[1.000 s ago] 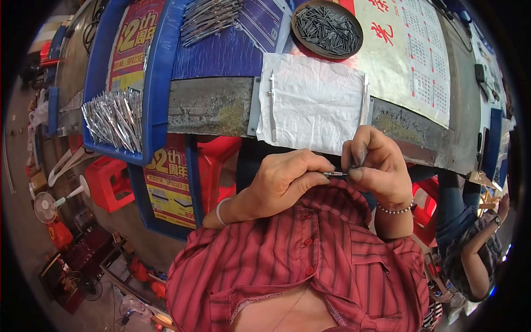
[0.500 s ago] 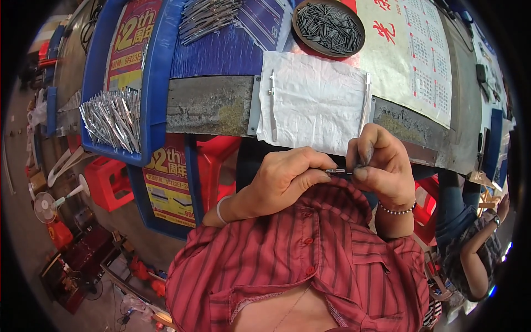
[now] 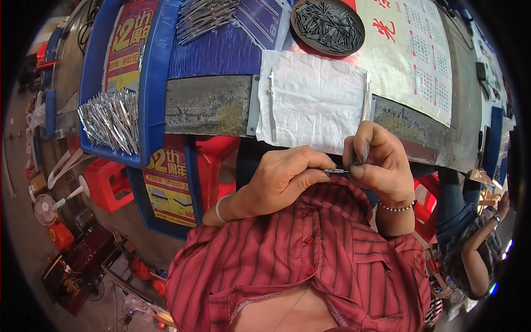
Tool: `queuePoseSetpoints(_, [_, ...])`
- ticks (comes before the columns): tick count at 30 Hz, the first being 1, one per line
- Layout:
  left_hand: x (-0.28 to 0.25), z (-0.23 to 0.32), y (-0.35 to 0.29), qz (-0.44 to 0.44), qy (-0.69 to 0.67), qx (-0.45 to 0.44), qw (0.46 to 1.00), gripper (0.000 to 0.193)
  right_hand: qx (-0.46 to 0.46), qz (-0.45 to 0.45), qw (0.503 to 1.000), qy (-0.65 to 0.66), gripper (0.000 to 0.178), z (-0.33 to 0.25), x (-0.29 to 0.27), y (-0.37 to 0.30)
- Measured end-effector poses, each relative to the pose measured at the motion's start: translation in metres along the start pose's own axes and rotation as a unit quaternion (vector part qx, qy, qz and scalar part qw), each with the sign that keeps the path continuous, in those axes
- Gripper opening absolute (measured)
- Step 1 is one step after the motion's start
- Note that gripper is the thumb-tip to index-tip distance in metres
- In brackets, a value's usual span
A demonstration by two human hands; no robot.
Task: Assembling small metal hardware components manually at a workbench.
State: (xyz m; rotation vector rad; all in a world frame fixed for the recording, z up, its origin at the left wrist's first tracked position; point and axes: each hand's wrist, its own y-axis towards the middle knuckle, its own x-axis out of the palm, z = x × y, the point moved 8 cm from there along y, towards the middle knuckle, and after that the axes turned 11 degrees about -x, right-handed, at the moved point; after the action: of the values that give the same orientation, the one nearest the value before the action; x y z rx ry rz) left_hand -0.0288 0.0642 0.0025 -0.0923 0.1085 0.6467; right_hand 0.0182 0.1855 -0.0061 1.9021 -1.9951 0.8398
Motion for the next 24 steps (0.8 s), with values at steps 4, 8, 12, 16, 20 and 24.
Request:
queuePoseSetpoints(4, [0.002,0.001,0.0,-0.004,0.03,0.015,0.999,0.015,0.024,-0.024,0.999,-0.025,0.017,0.001,0.001,-0.003])
queuePoseSetpoints(8, [0.007,0.003,-0.004,-0.015,0.058,0.051,0.997,0.013,0.059,-0.032,0.994,-0.089,0.016,0.003,0.001,-0.012])
queuePoseSetpoints(12, [0.015,-0.01,-0.004,-0.091,-0.043,-0.032,0.994,0.01,0.063,-0.049,0.99,-0.118,0.014,0.003,0.002,-0.017])
queuePoseSetpoints(16, [0.022,-0.016,-0.007,-0.134,-0.069,-0.072,0.986,0.01,0.082,-0.049,0.989,-0.115,0.014,0.006,0.002,-0.023])
queuePoseSetpoints(20, [0.025,-0.016,-0.008,-0.116,-0.053,-0.083,0.988,0.011,0.015,-0.101,0.959,-0.263,0.014,0.002,0.001,-0.023])
queuePoseSetpoints(24, [0.026,-0.013,-0.008,-0.1,-0.04,-0.065,0.992,0.012,-0.028,-0.127,0.929,-0.346,0.014,-0.006,0.007,-0.024])
